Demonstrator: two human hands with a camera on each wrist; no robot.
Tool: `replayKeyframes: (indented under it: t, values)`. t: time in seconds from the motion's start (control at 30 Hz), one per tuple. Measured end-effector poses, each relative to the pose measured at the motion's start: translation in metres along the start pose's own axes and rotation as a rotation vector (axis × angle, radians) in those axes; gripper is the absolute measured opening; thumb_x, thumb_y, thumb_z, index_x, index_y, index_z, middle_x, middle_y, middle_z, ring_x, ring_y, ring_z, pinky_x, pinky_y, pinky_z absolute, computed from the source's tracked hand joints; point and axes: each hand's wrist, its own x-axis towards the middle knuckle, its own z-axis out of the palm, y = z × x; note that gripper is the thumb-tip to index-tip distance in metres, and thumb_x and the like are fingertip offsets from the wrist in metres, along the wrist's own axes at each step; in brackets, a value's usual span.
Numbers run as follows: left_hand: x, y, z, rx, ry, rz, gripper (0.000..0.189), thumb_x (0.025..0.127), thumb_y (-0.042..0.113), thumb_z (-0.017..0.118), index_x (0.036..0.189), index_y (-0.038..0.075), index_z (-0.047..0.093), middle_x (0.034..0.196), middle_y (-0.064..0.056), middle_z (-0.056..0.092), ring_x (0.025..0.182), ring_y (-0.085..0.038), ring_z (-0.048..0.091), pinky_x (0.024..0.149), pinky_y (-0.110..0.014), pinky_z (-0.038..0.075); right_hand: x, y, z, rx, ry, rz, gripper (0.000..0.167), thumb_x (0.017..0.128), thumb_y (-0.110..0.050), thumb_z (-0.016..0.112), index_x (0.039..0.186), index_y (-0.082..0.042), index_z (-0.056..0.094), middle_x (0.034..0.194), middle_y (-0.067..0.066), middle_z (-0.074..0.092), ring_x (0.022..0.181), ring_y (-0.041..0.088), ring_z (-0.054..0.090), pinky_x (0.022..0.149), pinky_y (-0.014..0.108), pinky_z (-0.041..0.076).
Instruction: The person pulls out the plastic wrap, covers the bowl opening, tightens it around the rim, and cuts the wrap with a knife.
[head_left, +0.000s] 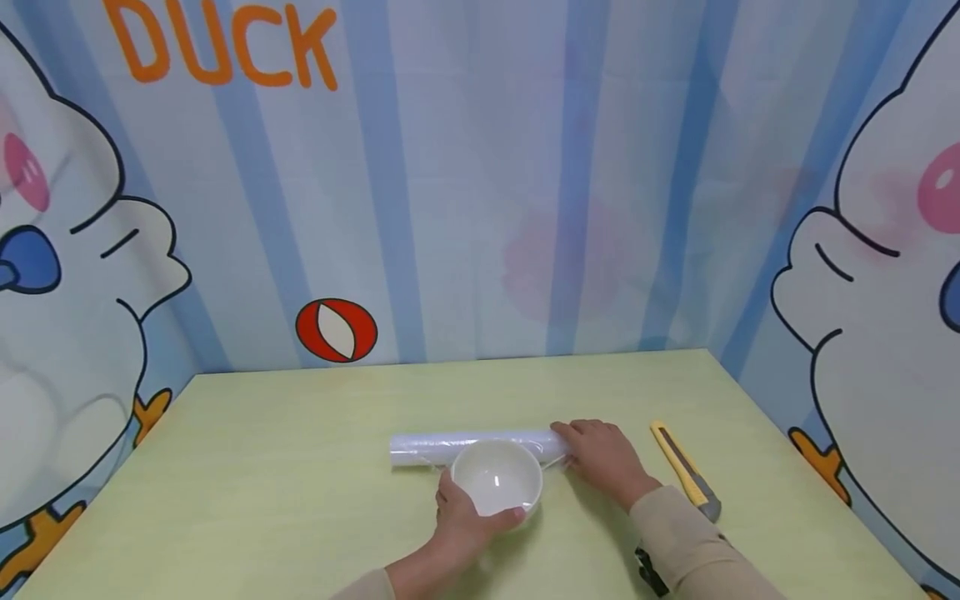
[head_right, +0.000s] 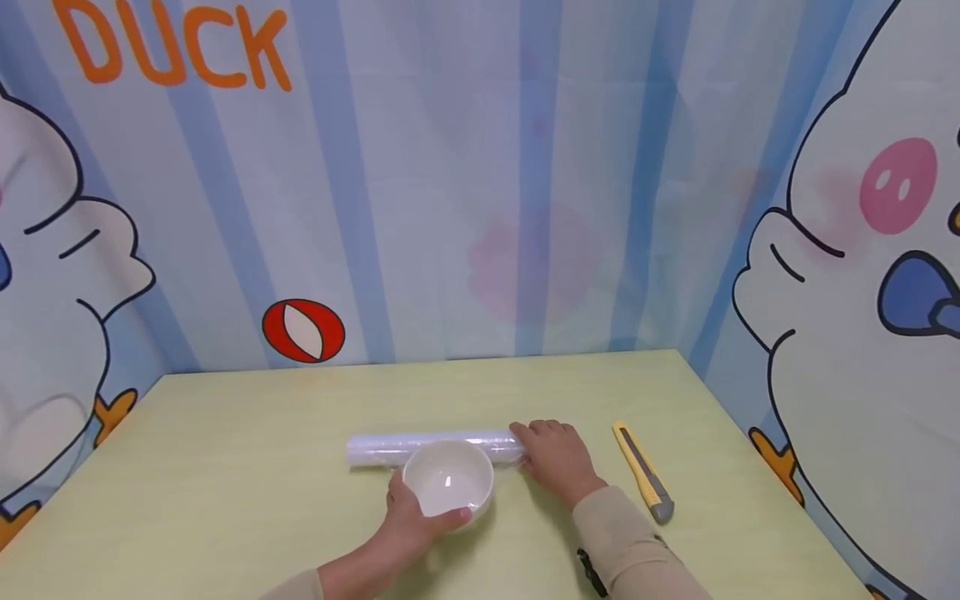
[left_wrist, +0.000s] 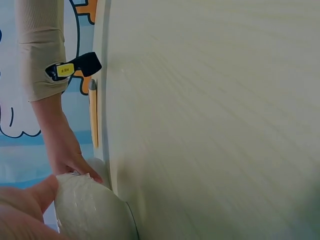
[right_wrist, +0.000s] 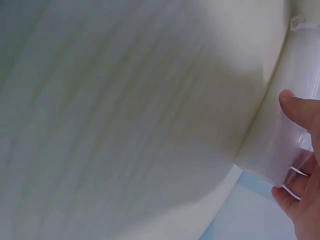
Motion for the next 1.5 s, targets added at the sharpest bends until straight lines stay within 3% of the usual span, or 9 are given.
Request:
replayKeyframes:
  t: [0.27,0.47,0.6,0.9,1.1,1.23,1.33,1.4,1.5]
  values:
    - [0.006,0.001,-0.007,0.037,-0.083,-0.003,0.111,0.063,0.026,0.084,0.136,-0.013,0.011,0.128,-0.035,0.030,0.115,-0.048,0.039,0.098,-0.057,0.034,-0.005,-0.002,-0.003,-0.007,-0.007,0.062,0.042,0.075,-0.019,0.075,0.114,-0.011,0.060,0.098,0.009,0.066,0.086,0.027,0.063,0.075,0.042,0.051]
    - [0.019,-0.003,-0.020,0.032,-0.220,0.017,0.111,0.065,0.026,0.083,0.137,-0.011,0.007,0.130,-0.033,0.031,0.117,-0.047,0.039,0.101,-0.056,0.031,-0.009,-0.007,-0.006,-0.120,-0.022,0.104,0.037,0.076,-0.024,0.074,0.108,-0.012,0.058,0.087,0.008,0.066,0.072,0.025,0.060,0.060,0.037,0.049]
    - [0.035,-0.008,-0.031,0.057,-0.307,0.049,0.109,0.066,0.024,0.083,0.136,-0.009,0.006,0.128,-0.031,0.037,0.118,-0.043,0.041,0.102,-0.054,0.030,-0.014,-0.012,-0.011,-0.183,-0.016,0.124,0.033,0.076,-0.024,0.073,0.100,-0.011,0.055,0.074,0.009,0.061,0.060,0.023,0.055,0.048,0.035,0.044]
    - [0.075,-0.007,-0.061,0.221,-0.550,-0.034,0.107,0.070,0.035,0.078,0.140,0.003,0.004,0.131,-0.017,0.037,0.119,-0.031,0.038,0.102,-0.052,0.028,-0.020,-0.030,-0.018,-0.217,-0.050,0.205,0.035,0.074,-0.025,0.074,0.093,-0.007,0.051,0.065,0.012,0.054,0.054,0.023,0.051,0.043,0.034,0.040]
    - [0.093,-0.006,-0.071,0.264,-0.643,-0.047,0.104,0.070,0.038,0.078,0.140,0.007,0.008,0.130,-0.012,0.038,0.121,-0.029,0.036,0.104,-0.053,0.028,-0.022,-0.038,-0.023,-0.199,-0.078,0.232,0.035,0.074,-0.029,0.074,0.089,-0.005,0.053,0.062,0.011,0.054,0.054,0.022,0.052,0.043,0.034,0.041]
    - [0.099,-0.004,-0.074,0.262,-0.679,-0.046,0.103,0.072,0.037,0.077,0.141,0.007,0.007,0.134,-0.012,0.036,0.124,-0.029,0.033,0.106,-0.054,0.025,-0.024,-0.041,-0.026,-0.198,-0.073,0.240,0.038,0.073,-0.033,0.074,0.087,-0.005,0.054,0.063,0.011,0.054,0.054,0.021,0.051,0.043,0.034,0.040]
    - [0.098,-0.003,-0.076,0.238,-0.659,-0.032,0.102,0.072,0.034,0.076,0.142,0.007,0.006,0.141,-0.012,0.030,0.129,-0.030,0.030,0.107,-0.054,0.024,-0.027,-0.043,-0.028,-0.166,-0.111,0.253,0.044,0.072,-0.041,0.074,0.089,-0.006,0.054,0.068,0.009,0.055,0.058,0.021,0.051,0.045,0.034,0.040]
    - [0.095,-0.002,-0.076,0.219,-0.618,-0.013,0.103,0.072,0.032,0.077,0.143,0.005,0.007,0.146,-0.014,0.025,0.131,-0.032,0.028,0.107,-0.055,0.023,-0.030,-0.042,-0.032,-0.112,-0.162,0.260,0.050,0.070,-0.046,0.074,0.094,-0.007,0.054,0.074,0.008,0.056,0.063,0.021,0.051,0.047,0.035,0.040]
    - [0.085,-0.001,-0.072,0.202,-0.543,0.028,0.104,0.072,0.026,0.076,0.144,0.000,0.006,0.149,-0.019,0.019,0.133,-0.036,0.026,0.108,-0.057,0.021,-0.030,-0.037,-0.044,0.047,-0.311,0.286,0.057,0.070,-0.049,0.073,0.105,-0.008,0.055,0.083,0.006,0.057,0.069,0.021,0.051,0.052,0.037,0.041]
